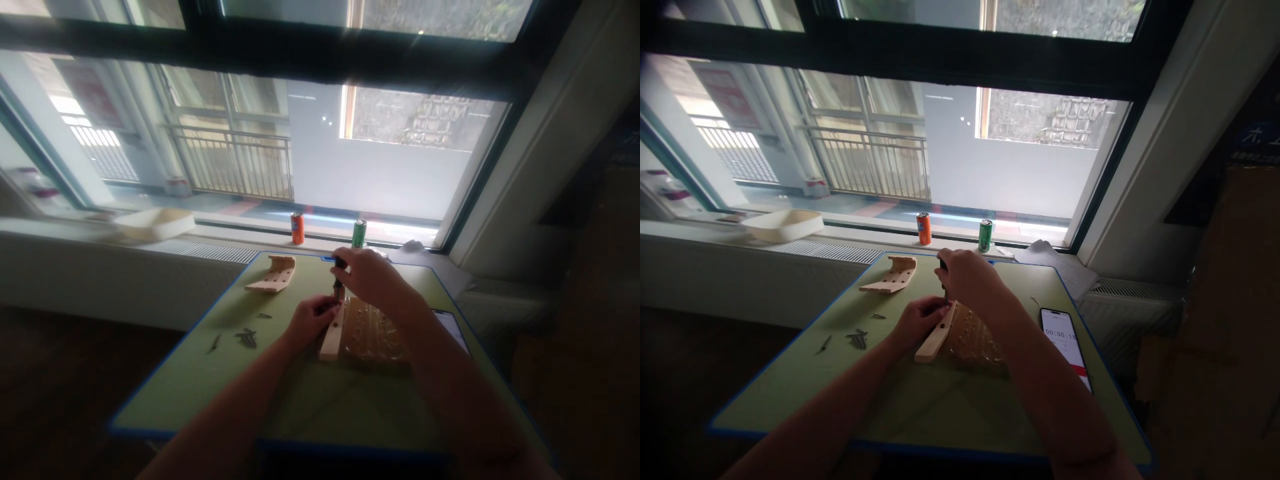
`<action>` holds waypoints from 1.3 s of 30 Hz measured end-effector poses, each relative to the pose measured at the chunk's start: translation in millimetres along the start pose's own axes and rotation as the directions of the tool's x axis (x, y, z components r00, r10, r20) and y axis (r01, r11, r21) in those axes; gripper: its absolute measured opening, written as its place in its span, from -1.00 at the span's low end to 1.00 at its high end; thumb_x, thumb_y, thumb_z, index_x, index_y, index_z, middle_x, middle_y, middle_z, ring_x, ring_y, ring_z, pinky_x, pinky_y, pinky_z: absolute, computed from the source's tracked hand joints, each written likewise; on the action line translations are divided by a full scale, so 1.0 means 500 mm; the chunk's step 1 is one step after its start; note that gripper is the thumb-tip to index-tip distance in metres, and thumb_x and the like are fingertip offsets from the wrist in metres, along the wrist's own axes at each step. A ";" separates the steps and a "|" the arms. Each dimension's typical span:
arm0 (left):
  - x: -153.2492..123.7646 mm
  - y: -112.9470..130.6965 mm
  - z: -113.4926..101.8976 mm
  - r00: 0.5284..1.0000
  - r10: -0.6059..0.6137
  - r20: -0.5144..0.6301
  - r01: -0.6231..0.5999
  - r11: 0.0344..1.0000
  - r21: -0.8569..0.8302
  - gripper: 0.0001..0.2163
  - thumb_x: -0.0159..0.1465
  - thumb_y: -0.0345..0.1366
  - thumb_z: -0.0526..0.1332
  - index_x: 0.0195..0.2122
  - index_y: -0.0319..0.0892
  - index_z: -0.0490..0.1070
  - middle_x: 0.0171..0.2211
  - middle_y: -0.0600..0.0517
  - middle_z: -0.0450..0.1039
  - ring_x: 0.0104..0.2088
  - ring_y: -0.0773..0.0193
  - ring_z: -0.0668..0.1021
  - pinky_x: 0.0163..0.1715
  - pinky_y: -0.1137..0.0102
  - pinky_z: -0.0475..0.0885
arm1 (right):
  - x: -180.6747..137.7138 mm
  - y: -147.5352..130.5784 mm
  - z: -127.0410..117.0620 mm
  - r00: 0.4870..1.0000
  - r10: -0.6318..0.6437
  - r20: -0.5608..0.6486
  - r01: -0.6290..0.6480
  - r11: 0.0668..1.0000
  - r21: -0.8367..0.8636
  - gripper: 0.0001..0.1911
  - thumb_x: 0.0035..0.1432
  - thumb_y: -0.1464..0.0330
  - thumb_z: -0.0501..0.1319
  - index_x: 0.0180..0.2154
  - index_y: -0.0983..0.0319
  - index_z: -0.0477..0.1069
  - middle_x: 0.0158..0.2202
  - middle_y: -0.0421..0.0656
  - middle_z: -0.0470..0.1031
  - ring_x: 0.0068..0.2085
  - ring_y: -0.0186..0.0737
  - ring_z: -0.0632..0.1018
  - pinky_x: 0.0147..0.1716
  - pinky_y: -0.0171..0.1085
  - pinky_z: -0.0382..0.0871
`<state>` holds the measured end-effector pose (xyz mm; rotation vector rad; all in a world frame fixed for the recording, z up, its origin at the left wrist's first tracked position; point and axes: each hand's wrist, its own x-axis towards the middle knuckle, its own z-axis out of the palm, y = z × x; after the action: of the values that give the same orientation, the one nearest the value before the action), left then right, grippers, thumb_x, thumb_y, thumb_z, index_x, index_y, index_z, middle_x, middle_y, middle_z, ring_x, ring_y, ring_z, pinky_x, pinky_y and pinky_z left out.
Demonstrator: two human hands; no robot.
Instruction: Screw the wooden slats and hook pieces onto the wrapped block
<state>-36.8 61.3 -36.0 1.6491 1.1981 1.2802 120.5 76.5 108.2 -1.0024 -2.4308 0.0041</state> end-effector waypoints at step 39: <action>-0.001 -0.006 -0.002 1.000 0.001 -0.006 -0.001 1.000 -0.015 -0.69 0.12 -0.17 0.24 -0.18 -0.27 0.48 -0.32 -0.05 0.54 -0.35 0.26 0.51 -0.34 0.42 0.39 | -0.002 -0.002 -0.017 0.987 -0.158 -0.019 0.159 0.982 0.099 -0.70 0.23 0.39 -0.02 -0.22 0.28 0.48 -0.29 -0.10 0.52 -0.28 -0.32 0.47 -0.26 -0.33 0.30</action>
<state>-38.4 61.8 -38.6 1.6365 1.1888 1.2928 124.6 73.4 115.4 -0.7607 -2.4675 0.0648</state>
